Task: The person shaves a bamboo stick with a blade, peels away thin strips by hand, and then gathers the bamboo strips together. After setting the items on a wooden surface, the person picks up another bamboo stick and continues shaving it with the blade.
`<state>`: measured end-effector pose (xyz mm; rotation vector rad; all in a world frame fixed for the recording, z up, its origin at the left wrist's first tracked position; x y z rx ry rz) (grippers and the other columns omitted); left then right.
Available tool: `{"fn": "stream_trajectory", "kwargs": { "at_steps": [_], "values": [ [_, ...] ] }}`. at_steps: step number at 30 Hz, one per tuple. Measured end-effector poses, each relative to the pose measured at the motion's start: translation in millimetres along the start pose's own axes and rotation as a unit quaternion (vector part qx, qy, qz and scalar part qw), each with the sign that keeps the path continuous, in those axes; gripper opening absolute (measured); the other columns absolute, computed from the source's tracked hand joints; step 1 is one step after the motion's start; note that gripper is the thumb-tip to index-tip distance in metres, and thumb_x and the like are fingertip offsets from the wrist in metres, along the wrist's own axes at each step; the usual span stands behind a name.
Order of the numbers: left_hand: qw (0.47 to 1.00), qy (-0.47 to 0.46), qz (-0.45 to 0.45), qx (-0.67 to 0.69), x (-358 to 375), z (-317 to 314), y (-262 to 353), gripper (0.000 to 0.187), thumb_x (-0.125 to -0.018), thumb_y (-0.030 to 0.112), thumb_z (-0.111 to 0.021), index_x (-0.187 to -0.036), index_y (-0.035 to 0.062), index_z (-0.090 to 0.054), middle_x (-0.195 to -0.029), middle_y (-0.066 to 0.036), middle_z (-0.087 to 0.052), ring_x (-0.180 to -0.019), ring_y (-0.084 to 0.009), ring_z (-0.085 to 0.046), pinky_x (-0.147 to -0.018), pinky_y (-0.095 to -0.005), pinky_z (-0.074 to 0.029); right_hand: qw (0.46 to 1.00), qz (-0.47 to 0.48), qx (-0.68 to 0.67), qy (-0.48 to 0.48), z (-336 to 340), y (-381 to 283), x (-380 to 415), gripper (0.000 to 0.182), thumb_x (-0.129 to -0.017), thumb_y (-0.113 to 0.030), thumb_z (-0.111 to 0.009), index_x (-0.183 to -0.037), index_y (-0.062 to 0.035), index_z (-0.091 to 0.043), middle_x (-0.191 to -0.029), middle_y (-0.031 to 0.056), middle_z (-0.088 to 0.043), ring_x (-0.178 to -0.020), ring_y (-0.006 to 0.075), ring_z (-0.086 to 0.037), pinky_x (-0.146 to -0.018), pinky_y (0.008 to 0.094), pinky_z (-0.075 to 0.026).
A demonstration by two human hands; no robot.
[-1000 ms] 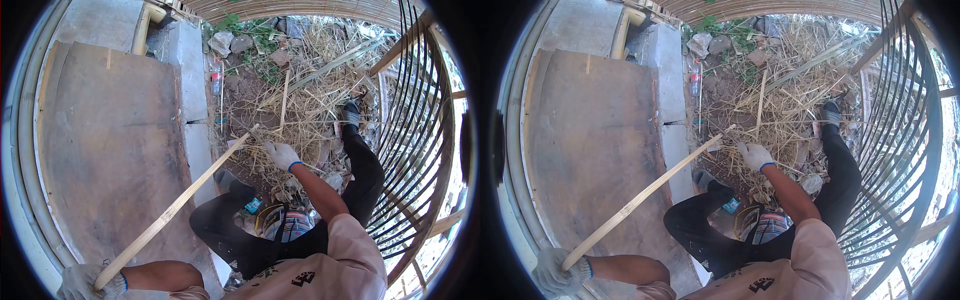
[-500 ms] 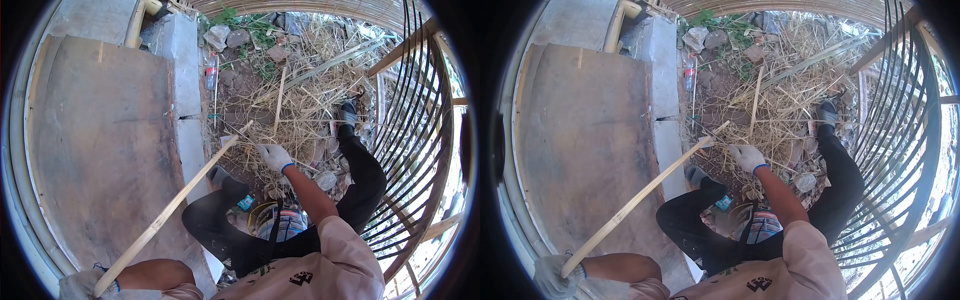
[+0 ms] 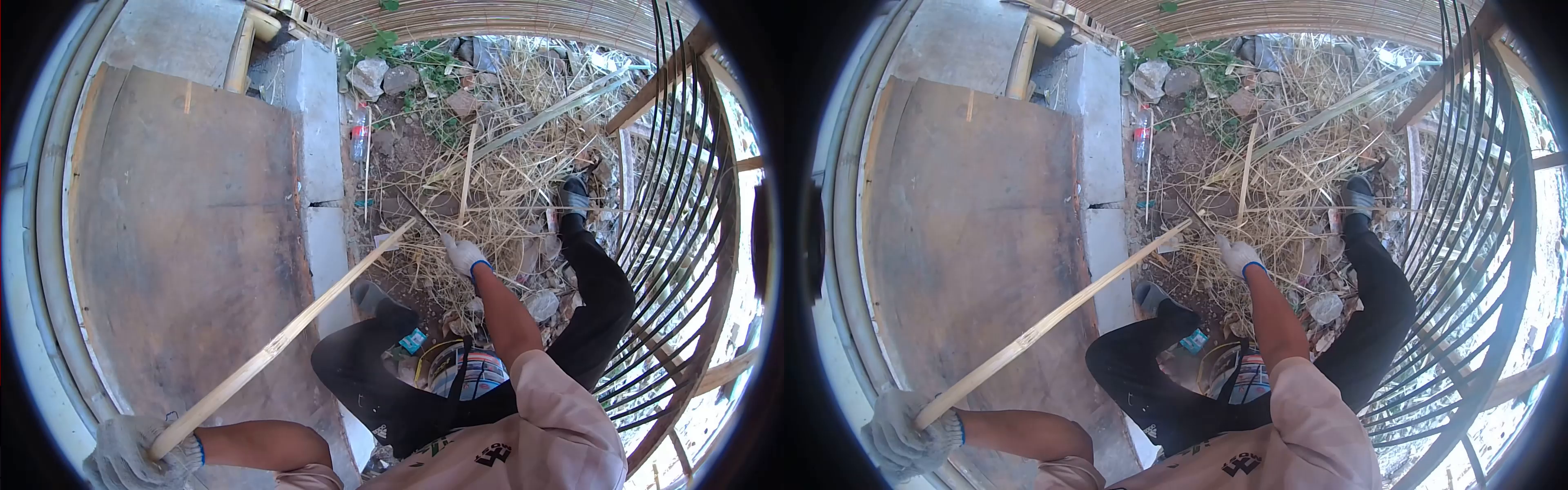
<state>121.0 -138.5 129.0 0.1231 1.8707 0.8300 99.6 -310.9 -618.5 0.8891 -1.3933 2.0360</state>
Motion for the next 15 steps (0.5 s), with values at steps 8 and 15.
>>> {"fn": "stream_trajectory", "kwargs": {
  "at_steps": [8,15],
  "values": [
    [0.982,0.15,-0.074,-0.085,7,29,23,0.033,-0.084,0.01,-0.062,-0.064,0.0206,-0.039,-0.043,0.01,-0.039,-0.033,-0.0001,-0.034,-0.033,-0.0136,-0.03,0.989,0.139,-0.037,0.043,12,-60,92,0.061,-0.108,-0.052,-0.038,-0.121,-0.0023,-0.071,-0.111,0.0304,-0.071,-0.109,0.0491,-0.066,-0.098,0.0534,-0.051],
    [0.987,0.104,-0.117,-0.04,-1,11,-21,0.039,-0.109,0.038,-0.056,-0.077,0.0177,-0.045,-0.059,0.011,-0.031,-0.046,-0.0017,-0.032,-0.043,-0.0199,-0.024,0.997,0.059,0.036,0.045,20,2,31,0.065,-0.106,-0.059,-0.036,-0.122,-0.0087,-0.074,-0.112,0.0263,-0.073,-0.11,0.0451,-0.068,-0.099,0.0532,-0.051]
  ]
}}
Point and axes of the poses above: each hand's wrist, its own x-axis away from the middle knuckle, its own z-axis out of the back of the hand, y = z × x, the point moved 9 cm from there along -x, towards the middle knuckle
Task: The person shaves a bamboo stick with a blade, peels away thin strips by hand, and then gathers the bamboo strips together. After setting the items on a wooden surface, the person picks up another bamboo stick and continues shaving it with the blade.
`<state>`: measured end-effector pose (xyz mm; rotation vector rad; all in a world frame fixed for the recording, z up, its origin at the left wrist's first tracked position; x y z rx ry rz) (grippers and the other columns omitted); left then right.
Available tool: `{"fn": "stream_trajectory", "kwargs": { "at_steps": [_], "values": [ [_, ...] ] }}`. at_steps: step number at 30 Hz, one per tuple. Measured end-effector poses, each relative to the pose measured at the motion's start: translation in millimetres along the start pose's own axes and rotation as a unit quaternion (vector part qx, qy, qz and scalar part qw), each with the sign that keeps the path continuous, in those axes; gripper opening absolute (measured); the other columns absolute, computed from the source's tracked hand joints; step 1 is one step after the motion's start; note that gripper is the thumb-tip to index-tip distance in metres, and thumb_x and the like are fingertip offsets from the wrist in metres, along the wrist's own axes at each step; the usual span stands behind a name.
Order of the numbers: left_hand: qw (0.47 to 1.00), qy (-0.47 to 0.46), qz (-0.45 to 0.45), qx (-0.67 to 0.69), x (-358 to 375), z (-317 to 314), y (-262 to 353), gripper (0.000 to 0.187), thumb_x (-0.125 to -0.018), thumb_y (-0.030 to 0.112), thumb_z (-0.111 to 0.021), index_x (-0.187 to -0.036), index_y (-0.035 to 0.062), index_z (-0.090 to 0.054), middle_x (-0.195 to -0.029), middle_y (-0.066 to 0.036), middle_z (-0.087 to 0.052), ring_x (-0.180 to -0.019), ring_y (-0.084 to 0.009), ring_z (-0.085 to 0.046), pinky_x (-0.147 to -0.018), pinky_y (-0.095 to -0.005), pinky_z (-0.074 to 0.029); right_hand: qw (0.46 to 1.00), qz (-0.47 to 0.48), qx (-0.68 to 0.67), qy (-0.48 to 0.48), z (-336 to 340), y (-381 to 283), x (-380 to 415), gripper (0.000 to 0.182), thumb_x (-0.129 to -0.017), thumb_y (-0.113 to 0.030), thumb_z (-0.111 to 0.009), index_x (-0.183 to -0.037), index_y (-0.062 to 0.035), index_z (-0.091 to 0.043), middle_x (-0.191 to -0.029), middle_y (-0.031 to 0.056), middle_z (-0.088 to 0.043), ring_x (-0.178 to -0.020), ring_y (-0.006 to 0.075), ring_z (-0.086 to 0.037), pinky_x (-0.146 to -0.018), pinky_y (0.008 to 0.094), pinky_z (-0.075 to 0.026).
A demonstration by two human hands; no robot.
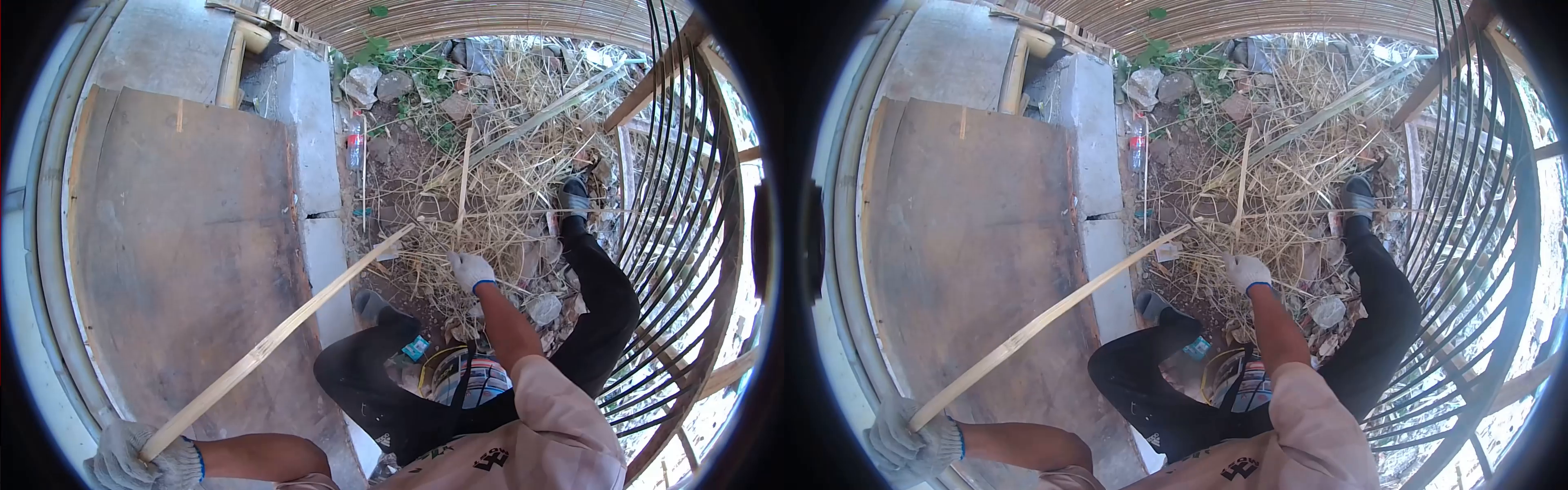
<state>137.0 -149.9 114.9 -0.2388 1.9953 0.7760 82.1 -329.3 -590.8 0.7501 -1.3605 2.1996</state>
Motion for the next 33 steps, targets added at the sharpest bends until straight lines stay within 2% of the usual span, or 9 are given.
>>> {"fn": "stream_trajectory", "kwargs": {
  "at_steps": [2,7,11,21,25,27,28,30,33],
  "values": [
    [0.997,0.045,0.056,-0.032,-11,34,54,0.032,-0.084,0.01,-0.062,-0.064,0.0203,-0.039,-0.044,0.01,-0.039,-0.033,-0.0005,-0.034,-0.032,-0.0143,-0.029,0.998,-0.042,0.023,-0.039,-16,9,1,0.07,-0.106,-0.062,-0.034,-0.12,-0.0062,-0.075,-0.115,0.0267,-0.073,-0.112,0.0444,-0.068,-0.101,0.0525,-0.051],
    [0.999,-0.037,0.021,-0.008,-7,-7,-5,0.038,-0.109,0.038,-0.055,-0.079,0.0167,-0.046,-0.06,0.011,-0.031,-0.047,-0.0022,-0.031,-0.043,-0.0202,-0.025,0.997,-0.057,-0.009,-0.056,3,1,-12,0.086,-0.105,-0.068,-0.028,-0.122,0.0043,-0.072,-0.124,0.031,-0.069,-0.121,0.0461,-0.064,-0.109,0.0501,-0.046],
    [0.992,0.067,0.088,-0.066,-11,67,73,0.031,-0.089,0.004,-0.061,-0.069,0.0186,-0.043,-0.052,0.008,-0.042,-0.038,-0.0016,-0.037,-0.037,-0.0169,-0.028,0.996,-0.062,-0.037,-0.052,-13,9,-24,0.09,-0.105,-0.069,-0.025,-0.123,0.0072,-0.07,-0.123,0.0339,-0.068,-0.123,0.0481,-0.062,-0.111,0.0505,-0.045],
    [0.99,0.031,0.133,-0.042,-19,82,53,0.029,-0.097,0.009,-0.057,-0.071,0.0167,-0.045,-0.059,0.009,-0.044,-0.045,0.0,-0.038,-0.046,-0.0146,-0.03,0.987,0.154,-0.045,0.003,7,-76,36,0.069,-0.109,-0.056,-0.029,-0.118,-0.003,-0.073,-0.114,0.0305,-0.071,-0.11,0.0502,-0.066,-0.1,0.0565,-0.05],
    [0.983,-0.012,0.169,-0.065,-25,67,41,0.029,-0.098,0.009,-0.056,-0.073,0.0167,-0.044,-0.06,0.009,-0.045,-0.046,0.0011,-0.04,-0.047,-0.0125,-0.03,1.0,-0.01,-0.003,0.017,-8,8,-17,0.072,-0.108,-0.057,-0.03,-0.117,-0.0015,-0.074,-0.116,0.0309,-0.07,-0.111,0.0501,-0.066,-0.102,0.0546,-0.048],
    [0.806,0.255,-0.145,-0.514,-14,91,126,0.03,-0.098,0.008,-0.054,-0.072,0.0173,-0.042,-0.056,0.01,-0.041,-0.043,0.0012,-0.039,-0.043,-0.0147,-0.029,0.998,-0.046,0.023,-0.044,-13,16,-21,0.073,-0.108,-0.059,-0.028,-0.126,-0.0023,-0.071,-0.118,0.031,-0.071,-0.115,0.0485,-0.066,-0.105,0.0533,-0.049],
    [0.808,0.257,-0.149,-0.509,-14,94,131,0.03,-0.098,0.008,-0.054,-0.072,0.0173,-0.042,-0.056,0.01,-0.041,-0.043,0.0012,-0.039,-0.043,-0.0147,-0.029,0.998,-0.045,0.024,-0.037,-6,16,-19,0.073,-0.108,-0.059,-0.028,-0.126,-0.0023,-0.071,-0.118,0.031,-0.071,-0.115,0.0485,-0.066,-0.105,0.0533,-0.049],
    [0.989,0.057,0.131,-0.022,-33,87,67,0.033,-0.099,0.009,-0.054,-0.07,0.0183,-0.04,-0.052,0.009,-0.038,-0.04,0.0,-0.036,-0.038,-0.0191,-0.026,0.999,-0.01,0.037,-0.033,-4,12,-2,0.088,-0.105,-0.067,-0.03,-0.114,0.0091,-0.072,-0.114,0.038,-0.068,-0.114,0.0509,-0.065,-0.106,0.0537,-0.048],
    [0.983,0.061,0.166,-0.045,-12,82,-14,0.038,-0.102,0.014,-0.054,-0.068,0.0191,-0.037,-0.05,0.009,-0.03,-0.039,-0.0031,-0.027,-0.038,-0.0227,-0.019,0.998,-0.048,0.013,-0.026,-9,21,22,0.093,-0.105,-0.068,-0.03,-0.112,0.0145,-0.071,-0.113,0.041,-0.067,-0.116,0.0512,-0.065,-0.105,0.0541,-0.049]
  ]
}}
Point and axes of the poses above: each hand's wrist, its own x-axis away from the middle knuckle, its own z-axis out of the back of the hand, y = z × x, the point moved 9 cm from there along -x, towards the middle knuckle
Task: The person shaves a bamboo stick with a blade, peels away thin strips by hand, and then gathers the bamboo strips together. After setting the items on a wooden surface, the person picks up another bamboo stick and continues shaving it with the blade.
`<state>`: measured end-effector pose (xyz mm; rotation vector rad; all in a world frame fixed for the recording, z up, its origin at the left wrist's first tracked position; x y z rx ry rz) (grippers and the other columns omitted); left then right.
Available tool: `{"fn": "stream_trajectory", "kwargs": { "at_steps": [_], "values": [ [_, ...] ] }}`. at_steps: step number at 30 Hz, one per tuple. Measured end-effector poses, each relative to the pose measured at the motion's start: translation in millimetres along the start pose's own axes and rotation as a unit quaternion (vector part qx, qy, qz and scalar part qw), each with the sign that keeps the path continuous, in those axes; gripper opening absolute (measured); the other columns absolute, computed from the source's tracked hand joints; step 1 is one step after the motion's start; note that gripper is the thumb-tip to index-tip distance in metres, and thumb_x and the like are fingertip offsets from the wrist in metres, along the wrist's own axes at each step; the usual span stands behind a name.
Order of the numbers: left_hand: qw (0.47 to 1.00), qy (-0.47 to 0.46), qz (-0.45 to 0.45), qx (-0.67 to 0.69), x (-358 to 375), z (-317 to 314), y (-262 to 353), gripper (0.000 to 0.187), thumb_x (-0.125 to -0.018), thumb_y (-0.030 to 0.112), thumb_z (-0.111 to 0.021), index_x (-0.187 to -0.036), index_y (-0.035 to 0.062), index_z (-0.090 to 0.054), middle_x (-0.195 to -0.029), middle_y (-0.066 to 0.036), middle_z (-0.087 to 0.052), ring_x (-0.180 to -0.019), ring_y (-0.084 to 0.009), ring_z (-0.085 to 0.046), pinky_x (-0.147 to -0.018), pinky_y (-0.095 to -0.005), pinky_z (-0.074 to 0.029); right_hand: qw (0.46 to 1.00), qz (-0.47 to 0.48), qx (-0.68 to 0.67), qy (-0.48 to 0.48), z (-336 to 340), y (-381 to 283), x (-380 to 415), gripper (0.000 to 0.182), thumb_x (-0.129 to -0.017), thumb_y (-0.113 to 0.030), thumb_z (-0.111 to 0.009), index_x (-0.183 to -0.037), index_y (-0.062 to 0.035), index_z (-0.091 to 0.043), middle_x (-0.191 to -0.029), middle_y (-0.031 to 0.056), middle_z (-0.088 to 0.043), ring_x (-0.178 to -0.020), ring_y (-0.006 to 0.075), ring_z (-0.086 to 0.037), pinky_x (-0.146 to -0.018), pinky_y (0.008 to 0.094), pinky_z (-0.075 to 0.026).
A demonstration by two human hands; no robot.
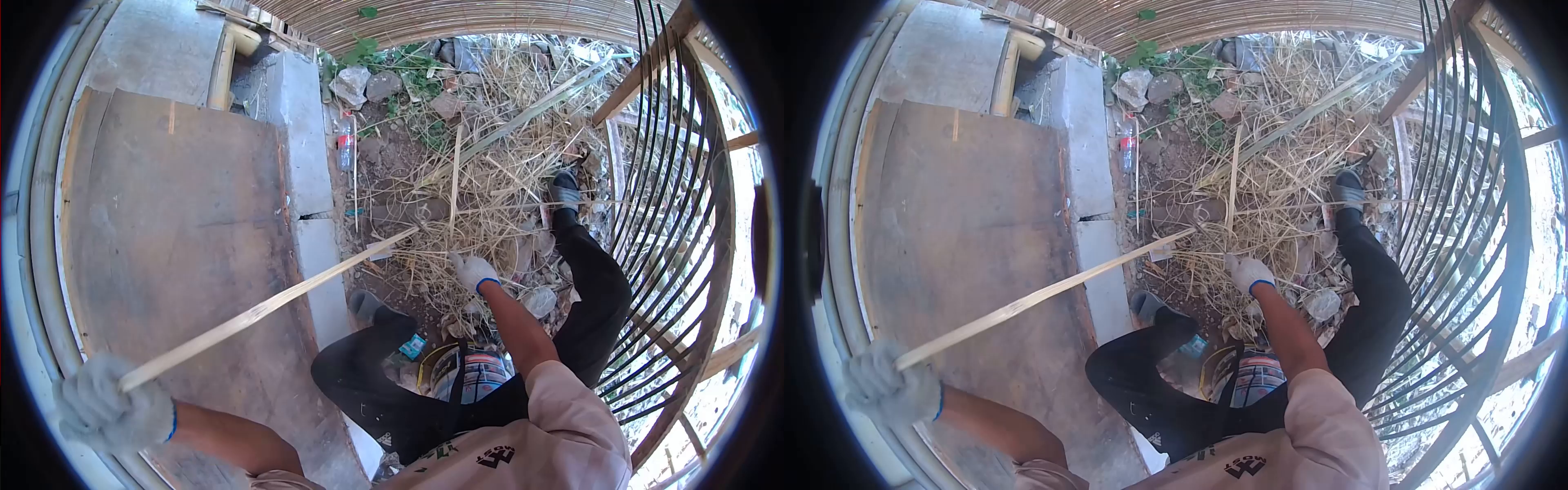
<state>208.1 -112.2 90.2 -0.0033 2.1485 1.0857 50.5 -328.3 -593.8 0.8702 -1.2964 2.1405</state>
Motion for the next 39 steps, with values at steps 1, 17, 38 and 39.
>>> {"fn": "stream_trajectory", "kwargs": {
  "at_steps": [1,17,38,39],
  "values": [
    [1.0,-0.004,0.031,0.004,3,5,-19,0.04,-0.102,0.016,-0.053,-0.067,0.0197,-0.035,-0.05,0.009,-0.03,-0.039,-0.0036,-0.026,-0.039,-0.0234,-0.019,0.999,-0.04,-0.006,0.025,0,10,-4,0.092,-0.105,-0.068,-0.03,-0.111,0.0147,-0.07,-0.113,0.0409,-0.067,-0.116,0.0509,-0.065,-0.104,0.0544,-0.049],
    [0.991,-0.015,-0.115,0.066,17,0,66,0.027,-0.087,0.004,-0.056,-0.067,0.0173,-0.043,-0.049,0.009,-0.038,-0.033,-0.0009,-0.031,-0.031,-0.0176,-0.024,0.993,0.082,0.083,-0.009,8,-53,6,0.063,-0.11,-0.048,-0.03,-0.117,-0.001,-0.072,-0.111,0.0338,-0.071,-0.104,0.0504,-0.069,-0.098,0.058,-0.052],
    [0.986,-0.059,-0.148,0.038,18,-55,0,0.036,-0.11,0.028,-0.054,-0.077,0.0154,-0.045,-0.058,0.011,-0.033,-0.045,-0.0019,-0.034,-0.042,-0.0194,-0.027,0.998,-0.049,0.049,0.006,3,36,-32,0.076,-0.107,-0.063,-0.03,-0.113,-0.0026,-0.076,-0.114,0.0293,-0.072,-0.112,0.0469,-0.067,-0.102,0.0539,-0.05],
    [0.986,-0.06,-0.151,0.041,20,-58,3,0.036,-0.11,0.028,-0.054,-0.077,0.0154,-0.045,-0.058,0.011,-0.033,-0.045,-0.0019,-0.034,-0.042,-0.0194,-0.027,0.997,-0.049,0.05,0.01,7,33,-27,0.076,-0.107,-0.063,-0.03,-0.113,-0.0026,-0.076,-0.114,0.0293,-0.072,-0.112,0.0469,-0.067,-0.102,0.0539,-0.05]
  ]
}}
Point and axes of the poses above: each hand's wrist, its own x-axis away from the middle knuckle, its own z-axis out of the back of the hand, y = z × x, the point moved 9 cm from there along -x, towards the middle knuckle
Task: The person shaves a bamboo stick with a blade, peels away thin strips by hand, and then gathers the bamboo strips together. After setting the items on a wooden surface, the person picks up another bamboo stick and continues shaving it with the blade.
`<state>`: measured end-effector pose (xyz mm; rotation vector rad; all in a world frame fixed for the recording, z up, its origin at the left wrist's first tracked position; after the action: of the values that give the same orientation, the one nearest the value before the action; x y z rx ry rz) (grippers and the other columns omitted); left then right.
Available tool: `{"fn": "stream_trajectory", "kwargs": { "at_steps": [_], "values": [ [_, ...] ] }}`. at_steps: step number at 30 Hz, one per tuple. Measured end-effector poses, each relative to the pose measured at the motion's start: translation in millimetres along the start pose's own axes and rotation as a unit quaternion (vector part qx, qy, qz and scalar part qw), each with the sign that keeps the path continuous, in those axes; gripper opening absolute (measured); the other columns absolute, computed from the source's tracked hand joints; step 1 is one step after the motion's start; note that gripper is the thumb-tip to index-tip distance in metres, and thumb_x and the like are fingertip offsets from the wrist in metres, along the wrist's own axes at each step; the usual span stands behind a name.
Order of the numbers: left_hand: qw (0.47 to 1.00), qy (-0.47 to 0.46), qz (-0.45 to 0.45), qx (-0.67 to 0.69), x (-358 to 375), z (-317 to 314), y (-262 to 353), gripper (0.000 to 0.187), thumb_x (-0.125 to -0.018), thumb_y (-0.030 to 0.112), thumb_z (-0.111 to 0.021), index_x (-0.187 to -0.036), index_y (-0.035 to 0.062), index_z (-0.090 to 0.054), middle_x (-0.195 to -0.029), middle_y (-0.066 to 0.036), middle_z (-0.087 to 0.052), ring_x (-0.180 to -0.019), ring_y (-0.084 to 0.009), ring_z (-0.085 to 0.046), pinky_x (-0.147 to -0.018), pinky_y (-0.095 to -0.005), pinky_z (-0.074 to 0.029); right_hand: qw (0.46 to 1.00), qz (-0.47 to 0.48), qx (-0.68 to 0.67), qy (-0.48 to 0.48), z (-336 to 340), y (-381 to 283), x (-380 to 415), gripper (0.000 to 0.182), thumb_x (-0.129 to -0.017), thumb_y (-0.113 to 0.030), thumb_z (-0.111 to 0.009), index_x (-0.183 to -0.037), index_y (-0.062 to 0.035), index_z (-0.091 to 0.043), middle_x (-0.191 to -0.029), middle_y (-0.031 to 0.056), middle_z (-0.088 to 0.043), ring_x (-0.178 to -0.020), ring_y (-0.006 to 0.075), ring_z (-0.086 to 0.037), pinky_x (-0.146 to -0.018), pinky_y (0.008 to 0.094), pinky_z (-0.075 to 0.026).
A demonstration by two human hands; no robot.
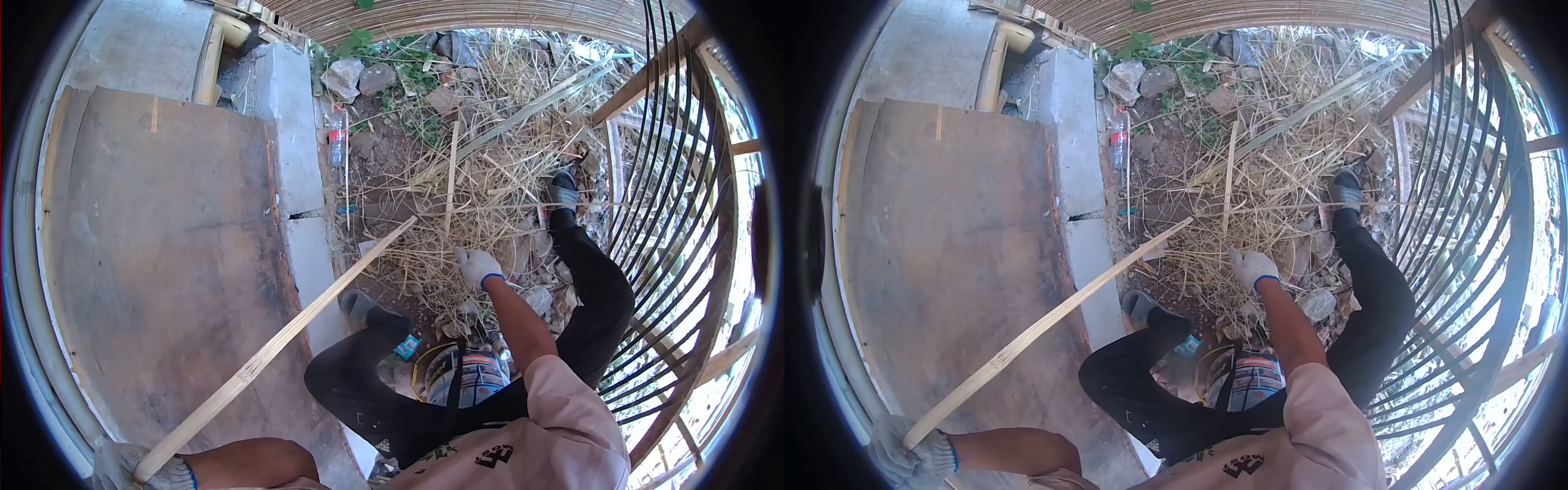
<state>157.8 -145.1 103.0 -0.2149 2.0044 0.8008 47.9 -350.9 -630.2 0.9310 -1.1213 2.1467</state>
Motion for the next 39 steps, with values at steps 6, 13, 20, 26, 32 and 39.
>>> {"fn": "stream_trajectory", "kwargs": {
  "at_steps": [6,13,20,26,32,39],
  "values": [
    [0.998,-0.025,-0.053,0.016,0,-10,32,0.037,-0.11,0.035,-0.055,-0.079,0.0162,-0.047,-0.058,0.011,-0.033,-0.045,-0.0014,-0.032,-0.041,-0.0194,-0.025,0.999,-0.003,-0.022,-0.025,18,-19,3,0.082,-0.106,-0.065,-0.028,-0.124,0.0021,-0.072,-0.125,0.0318,-0.068,-0.121,0.0455,-0.065,-0.109,0.0518,-0.047],
    [0.999,0.02,-0.026,0.014,3,3,4,0.042,-0.112,0.04,-0.048,-0.076,0.0178,-0.044,-0.061,0.01,-0.03,-0.044,-0.0025,-0.027,-0.041,-0.02,-0.024,0.993,0.113,0.021,0.025,28,-65,17,0.068,-0.107,-0.059,-0.035,-0.107,-0.0031,-0.074,-0.115,0.0283,-0.072,-0.108,0.0469,-0.069,-0.102,0.0551,-0.05],
    [0.983,0.173,-0.058,-0.009,-1,70,135,0.033,-0.085,0.001,-0.053,-0.061,0.0195,-0.041,-0.048,0.009,-0.039,-0.034,-0.0013,-0.028,-0.031,-0.0178,-0.022,0.991,0.105,-0.009,0.08,-11,-17,-11,0.072,-0.108,-0.059,-0.029,-0.115,-0.0021,-0.073,-0.108,0.0324,-0.072,-0.106,0.0498,-0.069,-0.094,0.0551,-0.051],
    [0.998,0.007,0.069,0.002,-5,18,33,0.026,-0.084,0.002,-0.053,-0.067,0.0183,-0.044,-0.048,0.008,-0.036,-0.037,-0.0015,-0.029,-0.033,-0.0186,-0.021,0.988,-0.027,-0.117,-0.093,9,-14,-10,0.071,-0.107,-0.058,-0.029,-0.122,-0.0016,-0.069,-0.128,0.034,-0.066,-0.117,0.0515,-0.065,-0.106,0.0537,-0.048],
    [0.992,0.091,-0.004,-0.09,7,9,41,0.012,-0.092,0.005,-0.056,-0.083,0.0064,-0.047,-0.051,0.004,-0.038,-0.038,-0.0064,-0.031,-0.035,-0.0214,-0.023,0.998,0.052,-0.027,-0.005,7,-10,1,0.087,-0.106,-0.062,-0.023,-0.131,0.0098,-0.064,-0.128,0.0379,-0.064,-0.127,0.0506,-0.059,-0.112,0.0524,-0.044],
    [0.958,0.088,-0.028,-0.27,20,22,69,0.009,-0.104,0.009,-0.048,-0.098,0.0026,-0.048,-0.059,0.001,-0.031,-0.048,-0.0111,-0.028,-0.045,-0.0272,-0.027,0.99,0.108,-0.088,0.039,33,-62,76,0.071,-0.107,-0.058,-0.031,-0.115,-0.0002,-0.072,-0.114,0.0318,-0.07,-0.112,0.0488,-0.066,-0.102,0.0546,-0.049]
  ]
}}
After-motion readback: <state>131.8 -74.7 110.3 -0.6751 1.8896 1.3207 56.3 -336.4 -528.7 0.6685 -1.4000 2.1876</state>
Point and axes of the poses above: each hand's wrist, its own x-axis away from the middle knuckle, its own z-axis out of the back of the hand, y = z × x, the point moved 9 cm from there along -x, towards the middle knuckle
